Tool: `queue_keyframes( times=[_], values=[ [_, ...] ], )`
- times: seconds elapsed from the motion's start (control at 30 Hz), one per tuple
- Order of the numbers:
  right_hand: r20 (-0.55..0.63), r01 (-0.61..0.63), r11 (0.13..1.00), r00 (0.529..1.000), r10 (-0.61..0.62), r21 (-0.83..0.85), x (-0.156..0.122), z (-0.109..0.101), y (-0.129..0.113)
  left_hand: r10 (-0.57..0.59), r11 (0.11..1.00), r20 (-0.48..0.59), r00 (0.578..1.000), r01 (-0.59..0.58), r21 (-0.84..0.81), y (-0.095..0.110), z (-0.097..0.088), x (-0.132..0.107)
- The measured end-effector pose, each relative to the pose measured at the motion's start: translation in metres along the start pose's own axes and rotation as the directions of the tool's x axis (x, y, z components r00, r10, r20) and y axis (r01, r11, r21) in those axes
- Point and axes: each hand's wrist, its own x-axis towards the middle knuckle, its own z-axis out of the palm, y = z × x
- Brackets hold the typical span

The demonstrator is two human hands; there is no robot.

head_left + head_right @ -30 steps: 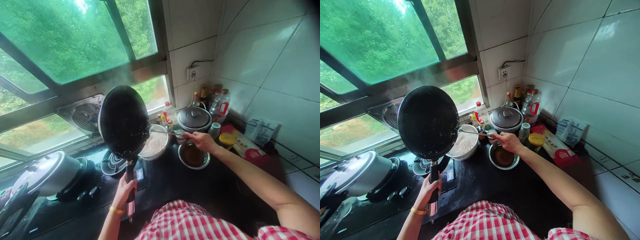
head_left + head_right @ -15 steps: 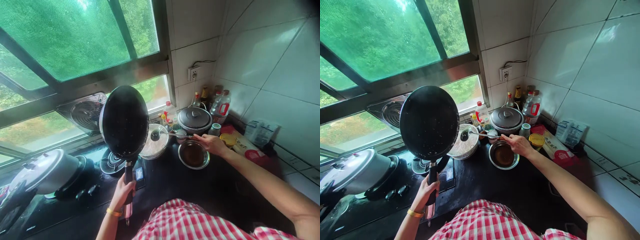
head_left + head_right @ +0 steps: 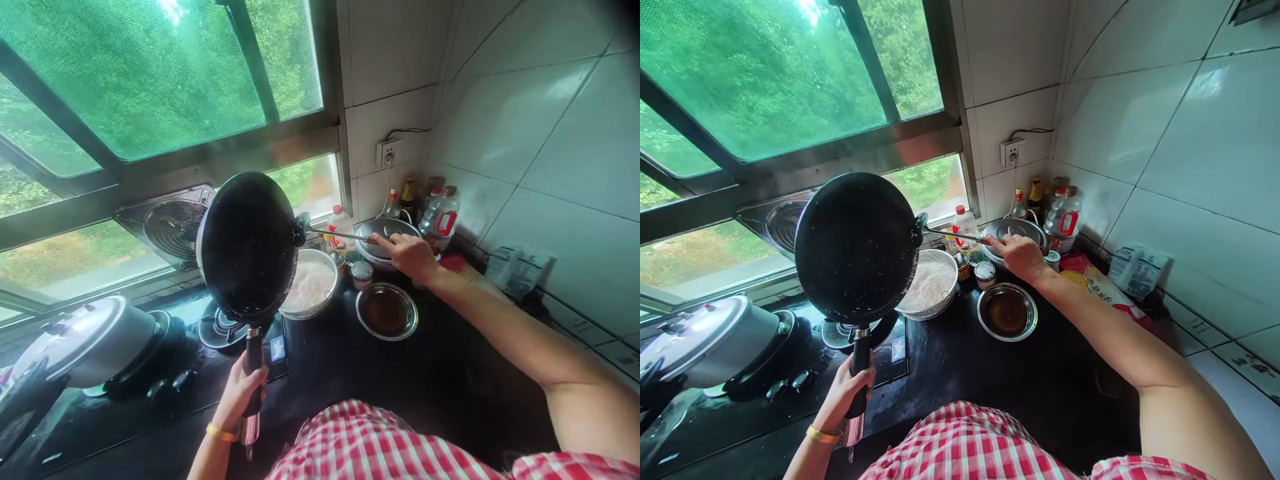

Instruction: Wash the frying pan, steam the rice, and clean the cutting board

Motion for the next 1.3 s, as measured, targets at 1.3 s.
queue_keyframes(
  times=[1.3],
  values=[
    [0.219, 0.04, 0.917, 0.966, -0.137, 0.398, -0.019, 0.002, -0.013, 0.07, 0.997, 0.0, 0.998, -0.07, -0.041, 0.001, 0.002, 0.011]
  ],
)
